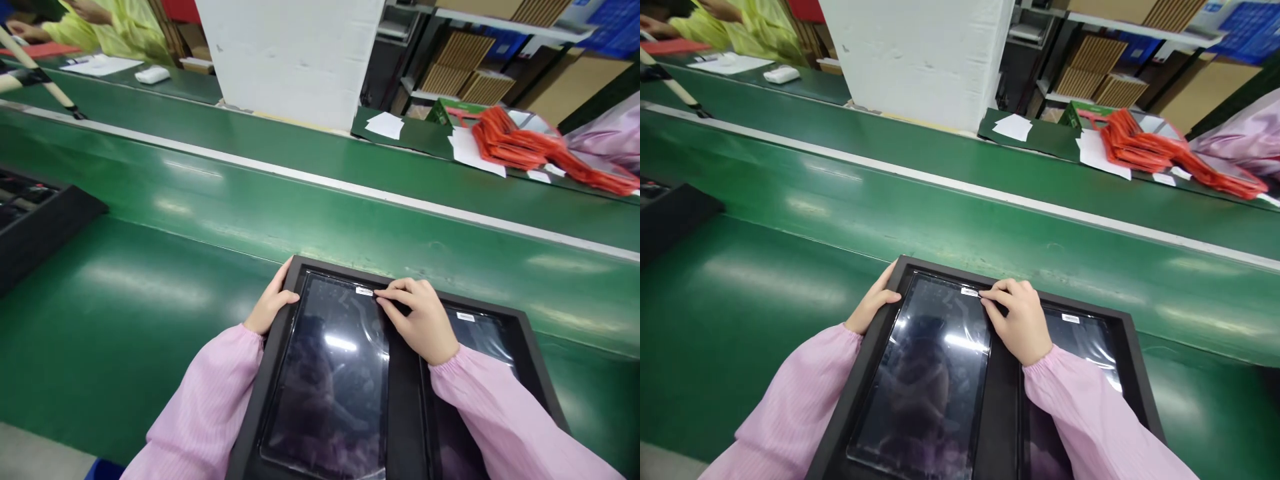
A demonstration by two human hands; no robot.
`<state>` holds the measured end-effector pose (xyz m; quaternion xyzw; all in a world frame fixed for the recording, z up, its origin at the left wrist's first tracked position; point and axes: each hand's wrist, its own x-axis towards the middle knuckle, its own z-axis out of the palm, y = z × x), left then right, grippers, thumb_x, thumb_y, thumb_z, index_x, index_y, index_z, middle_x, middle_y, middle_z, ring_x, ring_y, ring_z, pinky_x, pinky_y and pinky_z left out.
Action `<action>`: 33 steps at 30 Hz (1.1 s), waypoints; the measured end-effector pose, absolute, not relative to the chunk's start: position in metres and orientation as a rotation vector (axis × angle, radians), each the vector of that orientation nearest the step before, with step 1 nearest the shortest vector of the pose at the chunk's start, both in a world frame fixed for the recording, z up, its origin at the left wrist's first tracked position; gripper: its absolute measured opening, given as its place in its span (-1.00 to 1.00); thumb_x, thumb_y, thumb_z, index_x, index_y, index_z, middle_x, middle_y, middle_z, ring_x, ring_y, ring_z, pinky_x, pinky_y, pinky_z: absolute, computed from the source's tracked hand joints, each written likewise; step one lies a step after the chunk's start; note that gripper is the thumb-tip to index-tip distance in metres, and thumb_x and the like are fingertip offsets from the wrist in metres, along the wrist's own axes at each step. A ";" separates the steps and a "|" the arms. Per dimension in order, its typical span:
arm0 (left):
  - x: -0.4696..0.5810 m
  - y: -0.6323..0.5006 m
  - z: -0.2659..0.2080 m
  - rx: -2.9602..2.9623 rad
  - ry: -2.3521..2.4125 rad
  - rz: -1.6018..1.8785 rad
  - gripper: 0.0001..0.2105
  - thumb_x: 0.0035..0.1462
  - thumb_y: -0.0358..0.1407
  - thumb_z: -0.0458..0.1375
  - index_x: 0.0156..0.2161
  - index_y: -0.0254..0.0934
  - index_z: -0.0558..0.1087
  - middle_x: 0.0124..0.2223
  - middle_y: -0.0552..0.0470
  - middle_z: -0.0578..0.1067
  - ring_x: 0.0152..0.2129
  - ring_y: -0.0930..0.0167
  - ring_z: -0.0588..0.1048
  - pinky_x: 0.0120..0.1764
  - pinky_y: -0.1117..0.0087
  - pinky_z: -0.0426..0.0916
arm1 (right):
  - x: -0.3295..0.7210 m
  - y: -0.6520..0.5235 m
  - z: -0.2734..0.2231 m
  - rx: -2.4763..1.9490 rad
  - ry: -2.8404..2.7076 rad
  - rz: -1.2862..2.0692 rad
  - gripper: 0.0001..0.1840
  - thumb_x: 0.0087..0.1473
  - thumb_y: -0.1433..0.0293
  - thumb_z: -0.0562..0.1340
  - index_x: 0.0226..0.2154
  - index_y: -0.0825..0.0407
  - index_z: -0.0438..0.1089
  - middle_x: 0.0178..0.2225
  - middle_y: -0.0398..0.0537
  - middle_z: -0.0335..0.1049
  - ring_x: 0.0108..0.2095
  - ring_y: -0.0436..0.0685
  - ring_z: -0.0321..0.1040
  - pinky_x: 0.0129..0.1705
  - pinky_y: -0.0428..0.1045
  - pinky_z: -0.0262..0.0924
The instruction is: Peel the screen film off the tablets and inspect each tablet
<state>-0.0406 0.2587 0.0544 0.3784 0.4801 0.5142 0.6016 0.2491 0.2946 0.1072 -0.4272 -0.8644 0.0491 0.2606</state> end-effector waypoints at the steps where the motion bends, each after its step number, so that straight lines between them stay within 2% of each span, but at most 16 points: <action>1: -0.041 0.259 0.053 0.881 1.102 1.194 -0.13 -0.10 -0.26 0.21 0.38 -0.25 0.10 0.39 0.02 0.20 0.33 0.14 0.13 0.32 0.26 0.08 | 0.250 0.295 0.110 -1.132 -2.350 0.175 -0.90 0.20 0.44 0.28 -0.27 0.00 0.55 -0.28 -0.06 0.53 -0.29 0.17 0.37 -0.19 0.12 0.25; 6: -0.043 0.258 0.048 0.900 1.078 1.200 -0.18 -0.04 -0.27 0.20 0.37 -0.19 0.12 0.39 0.06 0.20 0.35 0.16 0.10 0.32 0.25 0.07 | 0.261 0.295 0.120 -1.056 -2.418 0.418 -0.90 0.23 0.42 0.27 -0.21 -0.10 0.49 -0.22 -0.22 0.60 -0.20 0.10 0.50 -0.10 0.09 0.30; 11: -0.042 0.257 0.050 0.883 1.077 1.193 -0.16 -0.05 -0.27 0.22 0.38 -0.20 0.10 0.39 0.03 0.22 0.34 0.14 0.11 0.32 0.21 0.09 | 0.270 0.301 0.129 -1.020 -2.417 0.570 -0.91 0.20 0.39 0.27 -0.26 -0.14 0.50 -0.26 -0.23 0.61 -0.20 0.11 0.54 -0.13 0.06 0.37; 21: -0.043 0.260 0.054 0.919 1.084 1.189 -0.15 -0.07 -0.27 0.22 0.38 -0.18 0.11 0.38 0.04 0.22 0.35 0.11 0.09 0.34 0.20 0.05 | 0.277 0.312 0.138 -0.991 -2.408 0.809 -0.87 0.08 0.43 0.27 -0.41 -0.15 0.48 -0.35 -0.17 0.61 -0.21 0.22 0.58 -0.17 0.13 0.50; 28: -0.045 0.261 0.053 0.944 1.063 1.203 -0.15 -0.08 -0.28 0.21 0.38 -0.21 0.10 0.39 0.01 0.19 0.35 0.09 0.08 0.35 0.19 0.02 | 0.278 0.318 0.138 -0.966 -2.374 0.859 -0.91 0.05 0.41 0.32 -0.45 -0.11 0.45 -0.39 -0.13 0.59 -0.27 0.16 0.58 -0.21 0.01 0.51; 33: -0.045 0.262 0.052 0.924 1.034 1.218 -0.14 -0.09 -0.28 0.19 0.37 -0.23 0.08 0.38 -0.02 0.21 0.33 0.10 0.12 0.33 0.16 0.05 | 0.278 0.320 0.137 -0.913 -2.333 0.918 -0.88 0.02 0.45 0.32 -0.48 -0.08 0.43 -0.45 -0.08 0.56 -0.30 0.17 0.57 -0.29 0.00 0.48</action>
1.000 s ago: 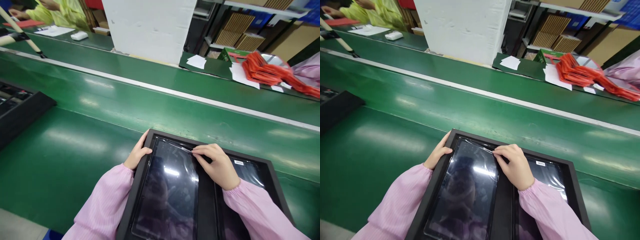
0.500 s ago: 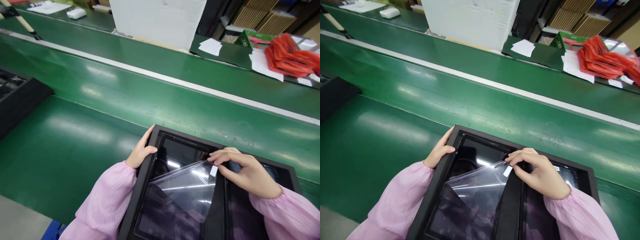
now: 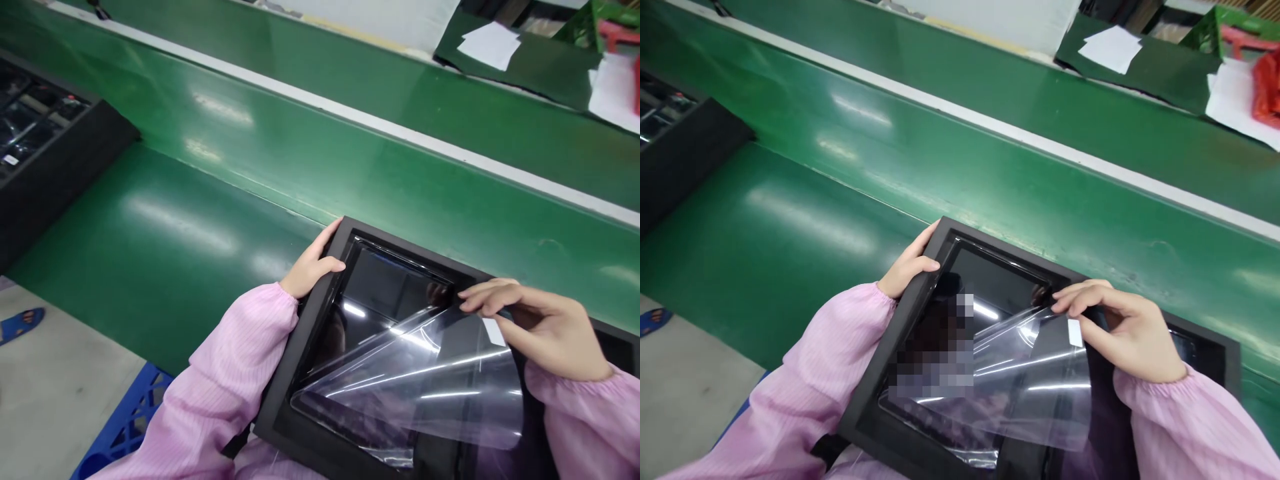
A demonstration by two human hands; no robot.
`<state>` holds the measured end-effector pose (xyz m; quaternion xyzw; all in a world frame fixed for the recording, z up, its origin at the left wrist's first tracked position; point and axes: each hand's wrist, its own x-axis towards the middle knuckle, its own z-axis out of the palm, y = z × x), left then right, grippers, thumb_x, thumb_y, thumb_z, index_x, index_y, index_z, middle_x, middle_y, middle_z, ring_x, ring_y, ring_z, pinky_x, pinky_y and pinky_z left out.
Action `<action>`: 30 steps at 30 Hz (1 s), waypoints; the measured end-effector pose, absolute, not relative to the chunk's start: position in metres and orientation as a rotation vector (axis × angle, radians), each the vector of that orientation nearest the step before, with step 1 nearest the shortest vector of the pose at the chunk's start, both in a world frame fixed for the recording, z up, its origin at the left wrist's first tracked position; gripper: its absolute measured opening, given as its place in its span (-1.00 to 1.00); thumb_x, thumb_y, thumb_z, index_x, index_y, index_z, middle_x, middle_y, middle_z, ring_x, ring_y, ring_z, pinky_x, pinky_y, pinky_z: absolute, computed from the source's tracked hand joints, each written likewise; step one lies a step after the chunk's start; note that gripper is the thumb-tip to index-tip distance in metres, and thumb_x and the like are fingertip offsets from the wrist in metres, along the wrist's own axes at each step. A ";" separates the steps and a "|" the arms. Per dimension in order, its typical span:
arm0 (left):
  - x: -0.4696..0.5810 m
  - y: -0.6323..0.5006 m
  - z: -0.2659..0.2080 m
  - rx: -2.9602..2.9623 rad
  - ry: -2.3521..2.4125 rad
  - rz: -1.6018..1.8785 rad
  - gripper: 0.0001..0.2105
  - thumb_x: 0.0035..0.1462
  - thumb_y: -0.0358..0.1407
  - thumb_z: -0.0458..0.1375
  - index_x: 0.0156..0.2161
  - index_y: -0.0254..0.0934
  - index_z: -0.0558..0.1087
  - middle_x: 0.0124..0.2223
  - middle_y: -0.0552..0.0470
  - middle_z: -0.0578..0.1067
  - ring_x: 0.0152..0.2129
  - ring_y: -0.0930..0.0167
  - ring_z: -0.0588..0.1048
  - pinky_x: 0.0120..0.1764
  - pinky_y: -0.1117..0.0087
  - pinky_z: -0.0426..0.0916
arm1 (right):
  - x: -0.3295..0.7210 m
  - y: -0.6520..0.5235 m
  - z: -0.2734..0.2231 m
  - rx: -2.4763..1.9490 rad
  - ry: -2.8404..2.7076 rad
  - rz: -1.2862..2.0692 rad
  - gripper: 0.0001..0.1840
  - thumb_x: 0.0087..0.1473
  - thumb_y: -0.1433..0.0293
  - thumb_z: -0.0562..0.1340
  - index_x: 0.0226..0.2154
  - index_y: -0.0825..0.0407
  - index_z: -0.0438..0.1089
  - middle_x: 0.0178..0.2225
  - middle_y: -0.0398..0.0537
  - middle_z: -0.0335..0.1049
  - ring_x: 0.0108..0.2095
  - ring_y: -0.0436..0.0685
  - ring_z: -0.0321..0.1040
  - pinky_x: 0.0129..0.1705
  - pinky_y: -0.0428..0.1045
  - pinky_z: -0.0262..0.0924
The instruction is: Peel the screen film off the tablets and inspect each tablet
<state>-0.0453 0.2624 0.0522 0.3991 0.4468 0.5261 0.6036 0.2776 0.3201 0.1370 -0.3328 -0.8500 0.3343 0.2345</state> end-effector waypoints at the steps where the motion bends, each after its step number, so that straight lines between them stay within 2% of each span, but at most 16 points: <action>1: -0.045 0.263 0.052 0.925 1.030 1.220 -0.14 -0.10 -0.28 0.19 0.37 -0.24 0.08 0.37 -0.04 0.22 0.32 0.10 0.13 0.33 0.16 0.05 | 0.278 0.320 0.136 -0.909 -2.319 0.935 -0.87 0.01 0.47 0.32 -0.48 -0.08 0.43 -0.46 -0.07 0.56 -0.30 0.18 0.57 -0.30 0.01 0.48; 6: -0.046 0.264 0.052 0.954 1.020 1.241 -0.17 -0.10 -0.28 0.18 0.35 -0.23 0.11 0.37 -0.05 0.21 0.32 0.11 0.13 0.31 0.15 0.05 | 0.279 0.321 0.132 -0.945 -2.209 0.998 -0.86 -0.03 0.47 0.35 -0.52 -0.07 0.44 -0.51 0.00 0.54 -0.34 0.27 0.56 -0.37 0.09 0.46; 10: -0.047 0.265 0.049 0.955 1.016 1.242 -0.17 -0.09 -0.28 0.18 0.35 -0.24 0.11 0.37 -0.07 0.20 0.28 0.10 0.19 0.30 0.13 0.07 | 0.280 0.321 0.131 -1.013 -2.099 1.051 -0.76 -0.02 0.29 0.44 -0.59 -0.06 0.44 -0.56 0.05 0.51 -0.39 0.30 0.54 -0.40 0.14 0.45; 15: -0.049 0.265 0.046 0.997 0.996 1.273 -0.25 -0.08 -0.30 0.18 0.30 -0.16 0.20 0.36 0.01 0.22 0.29 0.10 0.16 0.31 0.11 0.03 | 0.283 0.325 0.127 -1.070 -2.026 1.092 -0.64 -0.13 0.11 0.50 -0.63 -0.05 0.45 -0.58 0.10 0.49 -0.39 0.34 0.54 -0.38 0.20 0.43; 21: -0.049 0.266 0.046 1.003 0.988 1.254 -0.20 -0.08 -0.29 0.16 0.34 -0.26 0.12 0.34 -0.06 0.24 0.32 0.03 0.09 0.30 0.08 0.03 | 0.284 0.328 0.126 -1.047 -1.994 1.152 -0.61 -0.15 0.06 0.51 -0.64 -0.05 0.45 -0.62 0.09 0.46 -0.46 0.29 0.49 -0.42 0.19 0.36; 30: -0.051 0.267 0.039 1.032 0.981 1.266 -0.20 -0.06 -0.30 0.15 0.35 -0.25 0.11 0.36 -0.05 0.19 0.30 0.07 0.15 0.30 0.14 0.04 | 0.281 0.329 0.125 -1.116 -1.919 1.155 -0.53 -0.30 0.00 0.55 -0.70 -0.04 0.40 -0.66 0.04 0.43 -0.50 0.25 0.45 -0.39 0.20 0.33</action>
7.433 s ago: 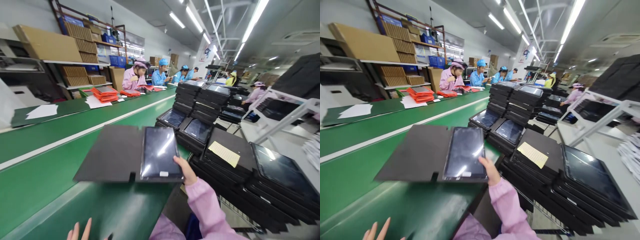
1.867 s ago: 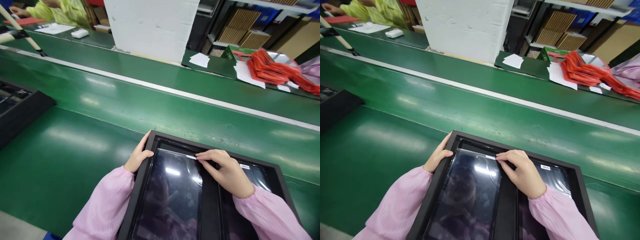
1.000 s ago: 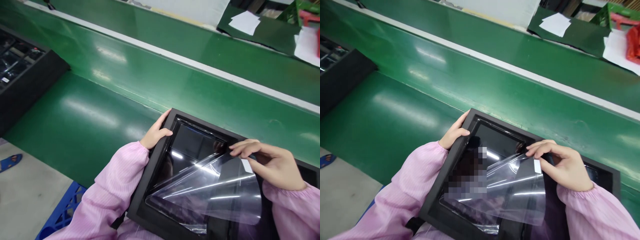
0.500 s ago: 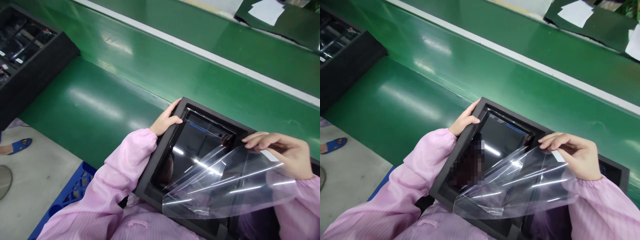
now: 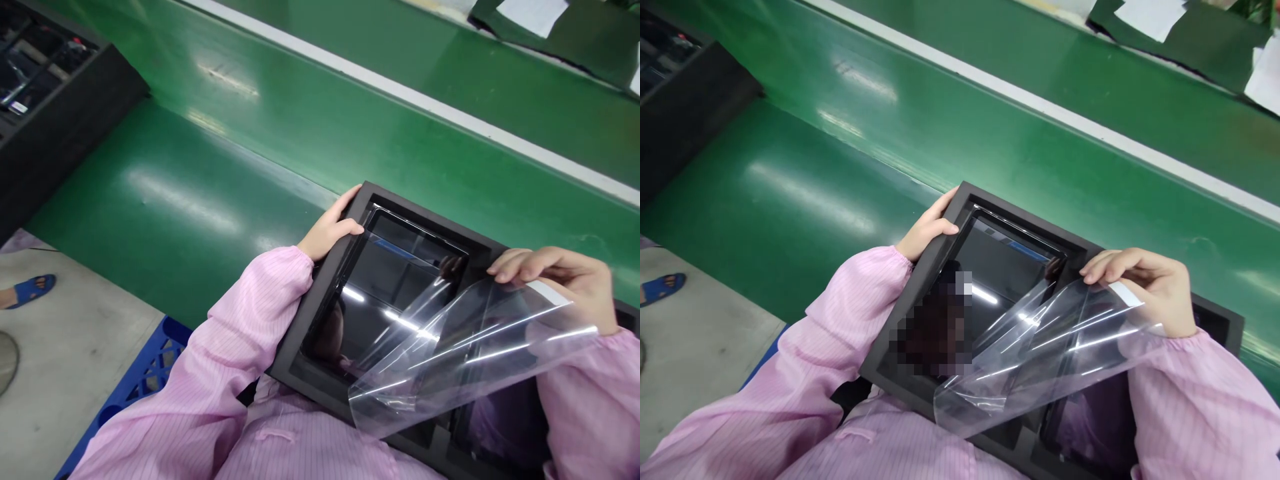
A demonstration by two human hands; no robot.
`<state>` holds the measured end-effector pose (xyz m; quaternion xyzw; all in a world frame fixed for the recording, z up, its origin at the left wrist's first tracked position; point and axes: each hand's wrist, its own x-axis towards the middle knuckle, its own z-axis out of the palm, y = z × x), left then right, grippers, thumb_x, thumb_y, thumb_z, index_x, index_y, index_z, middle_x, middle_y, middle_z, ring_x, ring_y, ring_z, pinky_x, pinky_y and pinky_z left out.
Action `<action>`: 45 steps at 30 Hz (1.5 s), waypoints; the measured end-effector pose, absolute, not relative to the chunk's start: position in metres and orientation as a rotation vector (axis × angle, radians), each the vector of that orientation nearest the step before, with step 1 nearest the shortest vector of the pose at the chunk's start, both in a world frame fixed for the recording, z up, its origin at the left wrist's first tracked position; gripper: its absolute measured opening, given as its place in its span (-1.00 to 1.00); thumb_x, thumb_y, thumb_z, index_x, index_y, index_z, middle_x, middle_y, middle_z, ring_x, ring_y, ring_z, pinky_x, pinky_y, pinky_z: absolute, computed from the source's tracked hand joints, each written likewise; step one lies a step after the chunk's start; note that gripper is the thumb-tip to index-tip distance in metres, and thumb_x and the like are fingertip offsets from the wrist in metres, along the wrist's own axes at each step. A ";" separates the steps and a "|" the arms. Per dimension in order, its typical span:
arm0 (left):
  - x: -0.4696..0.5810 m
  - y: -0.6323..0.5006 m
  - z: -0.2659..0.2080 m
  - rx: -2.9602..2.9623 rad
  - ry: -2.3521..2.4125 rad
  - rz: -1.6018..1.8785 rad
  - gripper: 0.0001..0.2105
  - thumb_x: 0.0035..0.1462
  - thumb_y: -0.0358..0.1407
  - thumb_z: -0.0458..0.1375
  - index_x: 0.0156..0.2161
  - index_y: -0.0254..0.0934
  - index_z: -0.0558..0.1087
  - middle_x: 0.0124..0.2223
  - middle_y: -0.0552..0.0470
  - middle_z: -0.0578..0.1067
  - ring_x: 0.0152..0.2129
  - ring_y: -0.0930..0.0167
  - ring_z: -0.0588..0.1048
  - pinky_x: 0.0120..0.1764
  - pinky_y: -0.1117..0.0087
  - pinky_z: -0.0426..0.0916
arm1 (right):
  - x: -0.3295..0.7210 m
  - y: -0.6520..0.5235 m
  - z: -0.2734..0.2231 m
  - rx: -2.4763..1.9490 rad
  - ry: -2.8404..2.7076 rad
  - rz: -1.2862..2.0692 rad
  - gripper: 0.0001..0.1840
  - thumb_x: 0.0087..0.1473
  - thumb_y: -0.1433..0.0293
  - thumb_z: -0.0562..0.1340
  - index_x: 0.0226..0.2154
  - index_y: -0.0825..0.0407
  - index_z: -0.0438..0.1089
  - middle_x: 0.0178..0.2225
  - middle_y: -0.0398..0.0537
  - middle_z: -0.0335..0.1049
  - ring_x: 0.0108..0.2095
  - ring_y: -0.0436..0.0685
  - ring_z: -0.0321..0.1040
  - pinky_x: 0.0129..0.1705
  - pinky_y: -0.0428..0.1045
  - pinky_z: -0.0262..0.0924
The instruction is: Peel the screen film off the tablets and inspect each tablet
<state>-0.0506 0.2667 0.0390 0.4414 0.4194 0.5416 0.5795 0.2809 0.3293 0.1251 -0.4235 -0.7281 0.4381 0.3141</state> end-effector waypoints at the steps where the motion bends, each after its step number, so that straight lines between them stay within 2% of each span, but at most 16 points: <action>1: -0.051 0.267 0.039 1.030 0.976 1.263 -0.20 -0.05 -0.30 0.15 0.35 -0.23 0.11 0.36 -0.04 0.20 0.29 0.07 0.16 0.30 0.14 0.04 | 0.280 0.330 0.125 -1.103 -1.919 1.160 -0.52 -0.31 0.00 0.55 -0.70 -0.04 0.41 -0.66 0.04 0.43 -0.51 0.25 0.45 -0.40 0.20 0.33; 8: -0.051 0.267 0.041 1.039 0.999 1.250 -0.20 -0.10 -0.29 0.15 0.34 -0.23 0.14 0.34 -0.02 0.24 0.28 0.07 0.17 0.29 0.14 0.08 | 0.275 0.330 0.128 -1.054 -1.883 1.194 -0.51 -0.33 0.01 0.56 -0.71 -0.02 0.39 -0.68 0.00 0.42 -0.55 0.19 0.43 -0.41 0.18 0.31; 12: -0.051 0.267 0.040 1.038 1.005 1.271 -0.24 -0.10 -0.31 0.14 0.31 -0.16 0.20 0.33 0.04 0.26 0.28 0.11 0.19 0.29 0.17 0.09 | 0.272 0.327 0.128 -1.089 -1.834 1.208 -0.50 -0.36 0.01 0.56 -0.71 -0.02 0.38 -0.66 -0.02 0.44 -0.55 0.17 0.43 -0.43 0.14 0.30; 17: -0.051 0.267 0.037 1.027 1.039 1.288 -0.26 -0.14 -0.31 0.17 0.27 -0.12 0.28 0.32 0.08 0.29 0.28 0.12 0.19 0.31 0.19 0.06 | 0.272 0.325 0.126 -1.055 -1.806 1.259 -0.56 -0.31 0.09 0.54 -0.68 0.01 0.38 -0.64 -0.06 0.46 -0.53 0.12 0.45 -0.39 0.10 0.33; 24: -0.052 0.266 0.039 1.102 1.091 1.267 -0.24 -0.11 -0.29 0.16 0.29 -0.25 0.24 0.31 -0.03 0.33 0.26 0.13 0.24 0.27 0.23 0.14 | 0.270 0.317 0.135 -1.127 -1.952 1.242 -0.87 -0.02 0.36 0.36 -0.44 0.07 0.44 -0.43 -0.02 0.56 -0.39 0.05 0.51 -0.32 -0.03 0.36; 29: -0.054 0.265 0.035 1.094 1.145 1.276 -0.27 -0.13 -0.28 0.18 0.25 -0.27 0.29 0.26 -0.03 0.39 0.21 0.14 0.31 0.24 0.24 0.21 | 0.260 0.314 0.141 -1.129 -2.186 1.061 -0.91 -0.01 0.36 0.35 -0.38 0.01 0.47 -0.39 -0.06 0.56 -0.35 0.10 0.51 -0.17 0.04 0.41; 32: -0.056 0.266 0.032 1.115 1.183 1.294 -0.33 -0.14 -0.29 0.19 0.18 -0.22 0.38 0.22 0.02 0.44 0.21 0.16 0.32 0.24 0.27 0.21 | 0.255 0.315 0.142 -1.135 -2.253 1.040 -0.94 0.02 0.41 0.32 -0.36 -0.01 0.47 -0.45 -0.14 0.54 -0.38 0.10 0.50 -0.17 0.05 0.41; 35: -0.056 0.264 0.032 1.093 1.196 1.274 -0.37 -0.11 -0.28 0.19 0.17 -0.16 0.39 0.18 0.06 0.46 0.18 0.17 0.35 0.20 0.25 0.26 | 0.247 0.313 0.145 -1.127 -2.219 1.054 -0.86 0.02 0.49 0.31 -0.29 0.03 0.46 -0.53 -0.21 0.50 -0.44 0.04 0.46 -0.20 0.01 0.37; 38: -0.053 0.258 0.036 1.059 1.176 1.272 -0.36 -0.04 -0.27 0.20 0.22 -0.20 0.34 0.19 0.06 0.46 0.18 0.19 0.35 0.21 0.24 0.25 | 0.234 0.308 0.153 -1.059 -2.079 1.212 -0.79 0.03 0.53 0.32 -0.21 0.07 0.43 -0.54 -0.23 0.48 -0.47 0.00 0.44 -0.27 -0.04 0.38; 41: -0.053 0.250 0.040 1.084 1.071 1.221 -0.28 0.06 -0.17 0.21 0.33 -0.26 0.18 0.26 0.01 0.39 0.20 0.17 0.32 0.25 0.15 0.19 | 0.217 0.301 0.160 -0.984 -1.933 1.389 -0.78 0.05 0.54 0.33 -0.19 0.08 0.41 -0.53 -0.24 0.46 -0.48 -0.02 0.44 -0.32 -0.07 0.40; 43: -0.056 0.247 0.042 1.171 1.008 1.162 -0.17 0.08 -0.10 0.24 0.38 -0.29 0.04 0.33 -0.05 0.29 0.26 0.13 0.26 0.30 0.10 0.11 | 0.205 0.298 0.163 -0.987 -1.830 1.481 -0.80 0.07 0.56 0.31 -0.21 0.08 0.41 -0.52 -0.23 0.44 -0.48 -0.02 0.45 -0.31 -0.08 0.42; 45: -0.062 0.247 0.043 1.307 1.024 1.108 -0.03 0.02 -0.10 0.32 0.41 -0.29 -0.09 0.41 -0.07 0.14 0.33 0.13 0.13 0.36 0.08 -0.03 | 0.195 0.297 0.163 -1.032 -1.707 1.566 -0.83 0.10 0.59 0.29 -0.22 0.09 0.40 -0.51 -0.21 0.45 -0.46 -0.02 0.47 -0.28 -0.07 0.45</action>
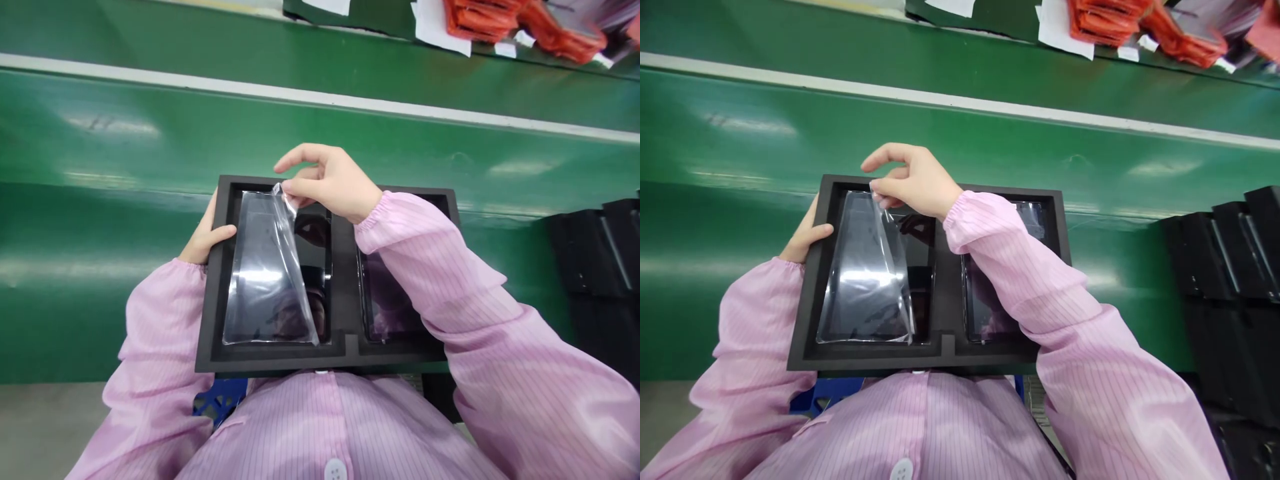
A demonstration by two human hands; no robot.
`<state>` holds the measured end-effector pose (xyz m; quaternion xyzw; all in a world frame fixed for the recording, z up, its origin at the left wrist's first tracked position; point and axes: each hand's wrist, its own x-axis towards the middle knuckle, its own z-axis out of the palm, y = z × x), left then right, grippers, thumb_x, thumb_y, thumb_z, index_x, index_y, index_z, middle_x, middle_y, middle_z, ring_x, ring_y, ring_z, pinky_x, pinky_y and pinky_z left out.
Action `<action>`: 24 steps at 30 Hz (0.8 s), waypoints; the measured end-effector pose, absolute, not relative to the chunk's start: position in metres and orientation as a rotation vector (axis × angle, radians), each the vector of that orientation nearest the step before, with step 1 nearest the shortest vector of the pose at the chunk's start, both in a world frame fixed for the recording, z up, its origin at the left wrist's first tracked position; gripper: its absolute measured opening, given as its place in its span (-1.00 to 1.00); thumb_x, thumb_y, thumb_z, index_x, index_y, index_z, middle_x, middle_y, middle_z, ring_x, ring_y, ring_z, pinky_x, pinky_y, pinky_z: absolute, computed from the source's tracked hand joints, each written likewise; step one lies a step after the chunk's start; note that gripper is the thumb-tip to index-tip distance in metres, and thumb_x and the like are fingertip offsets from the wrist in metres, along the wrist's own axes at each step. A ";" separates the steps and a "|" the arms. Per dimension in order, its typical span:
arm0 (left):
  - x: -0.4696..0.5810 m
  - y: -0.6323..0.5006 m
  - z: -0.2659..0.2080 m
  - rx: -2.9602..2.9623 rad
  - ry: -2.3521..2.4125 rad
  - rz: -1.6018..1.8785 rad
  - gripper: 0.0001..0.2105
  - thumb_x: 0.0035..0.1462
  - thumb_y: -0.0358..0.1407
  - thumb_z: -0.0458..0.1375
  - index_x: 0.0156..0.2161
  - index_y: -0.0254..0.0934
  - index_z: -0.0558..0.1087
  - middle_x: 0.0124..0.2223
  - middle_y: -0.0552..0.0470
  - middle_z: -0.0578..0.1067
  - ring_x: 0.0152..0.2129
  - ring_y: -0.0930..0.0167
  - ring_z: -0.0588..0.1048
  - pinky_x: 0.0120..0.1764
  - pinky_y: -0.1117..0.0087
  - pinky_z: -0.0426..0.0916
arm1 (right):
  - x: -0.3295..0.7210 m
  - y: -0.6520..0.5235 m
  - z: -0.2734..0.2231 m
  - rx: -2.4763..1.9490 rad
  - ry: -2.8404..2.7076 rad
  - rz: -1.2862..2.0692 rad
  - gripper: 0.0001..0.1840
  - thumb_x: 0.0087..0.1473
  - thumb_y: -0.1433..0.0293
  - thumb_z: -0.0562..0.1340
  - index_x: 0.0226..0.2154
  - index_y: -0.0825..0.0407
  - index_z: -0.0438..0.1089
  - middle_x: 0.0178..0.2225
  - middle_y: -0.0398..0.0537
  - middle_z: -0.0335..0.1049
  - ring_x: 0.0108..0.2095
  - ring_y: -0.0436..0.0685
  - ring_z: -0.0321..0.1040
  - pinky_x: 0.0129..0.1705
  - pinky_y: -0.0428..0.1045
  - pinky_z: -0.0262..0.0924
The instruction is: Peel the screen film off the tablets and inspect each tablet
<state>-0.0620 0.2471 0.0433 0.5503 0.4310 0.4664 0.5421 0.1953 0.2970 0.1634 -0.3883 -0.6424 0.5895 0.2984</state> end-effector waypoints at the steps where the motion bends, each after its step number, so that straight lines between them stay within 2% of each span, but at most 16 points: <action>1: -0.065 0.248 0.044 1.367 1.057 1.077 0.04 -0.01 -0.13 0.36 0.43 -0.28 -0.17 0.45 -0.07 0.06 0.36 0.13 0.06 0.38 0.07 -0.10 | 0.191 0.297 0.163 -1.057 -1.642 1.604 -0.83 0.12 0.60 0.27 -0.21 0.09 0.40 -0.50 -0.20 0.46 -0.45 -0.02 0.48 -0.26 -0.07 0.46; 3: -0.070 0.249 0.048 1.458 1.133 0.994 0.16 -0.05 -0.16 0.40 0.43 -0.27 -0.33 0.49 -0.08 -0.12 0.39 0.14 -0.07 0.39 0.03 -0.21 | 0.186 0.298 0.159 -1.092 -1.526 1.664 -0.81 0.15 0.61 0.23 -0.18 0.09 0.39 -0.47 -0.18 0.48 -0.41 -0.01 0.51 -0.20 -0.05 0.48; 5: -0.073 0.248 0.055 1.511 1.184 0.910 0.21 -0.06 -0.14 0.42 0.42 -0.27 -0.39 0.50 -0.10 -0.22 0.41 0.12 -0.14 0.39 -0.01 -0.26 | 0.183 0.299 0.156 -1.111 -1.435 1.702 -0.78 0.16 0.62 0.21 -0.15 0.09 0.40 -0.43 -0.15 0.50 -0.36 0.00 0.54 -0.13 -0.03 0.48; 11: -0.070 0.238 0.078 1.602 1.263 0.689 0.22 -0.03 -0.06 0.40 0.42 -0.18 -0.45 0.49 -0.14 -0.22 0.40 0.04 -0.12 0.36 -0.15 -0.23 | 0.183 0.299 0.153 -1.141 -1.224 1.771 -0.80 0.19 0.61 0.18 -0.15 0.13 0.44 -0.33 -0.08 0.54 -0.26 0.03 0.55 0.09 0.08 0.42; 15: -0.067 0.233 0.086 1.629 1.348 0.593 0.24 -0.05 -0.01 0.38 0.42 -0.17 -0.48 0.49 -0.14 -0.21 0.40 0.02 -0.11 0.35 -0.16 -0.20 | 0.180 0.300 0.152 -1.150 -1.097 1.848 -0.78 0.21 0.61 0.15 -0.14 0.17 0.45 -0.27 -0.04 0.55 -0.21 0.02 0.54 0.14 0.06 0.38; 18: -0.068 0.232 0.086 1.620 1.462 0.523 0.27 -0.08 0.04 0.36 0.42 -0.19 -0.51 0.49 -0.16 -0.24 0.40 -0.01 -0.13 0.36 -0.15 -0.21 | 0.175 0.293 0.153 -1.122 -1.045 1.900 -0.69 0.18 0.65 0.15 -0.04 0.23 0.42 -0.07 0.05 0.54 -0.08 0.03 0.51 0.18 0.03 0.33; 21: -0.068 0.231 0.084 1.639 1.490 0.512 0.20 -0.03 0.02 0.33 0.43 -0.09 -0.48 0.49 -0.07 -0.21 0.41 0.07 -0.13 0.38 -0.08 -0.22 | 0.171 0.286 0.160 -1.029 -1.076 1.972 -0.54 0.13 0.68 0.15 0.09 0.25 0.35 0.17 0.11 0.39 0.12 0.09 0.39 0.25 0.06 0.25; 24: -0.067 0.232 0.086 1.650 1.417 0.548 0.16 0.00 0.00 0.33 0.42 0.00 -0.46 0.50 0.01 -0.28 0.41 0.10 -0.17 0.38 -0.06 -0.21 | 0.172 0.289 0.173 -0.930 -1.156 2.047 -0.49 0.10 0.66 0.16 0.13 0.24 0.32 0.24 0.12 0.30 0.20 0.13 0.31 0.28 0.10 0.21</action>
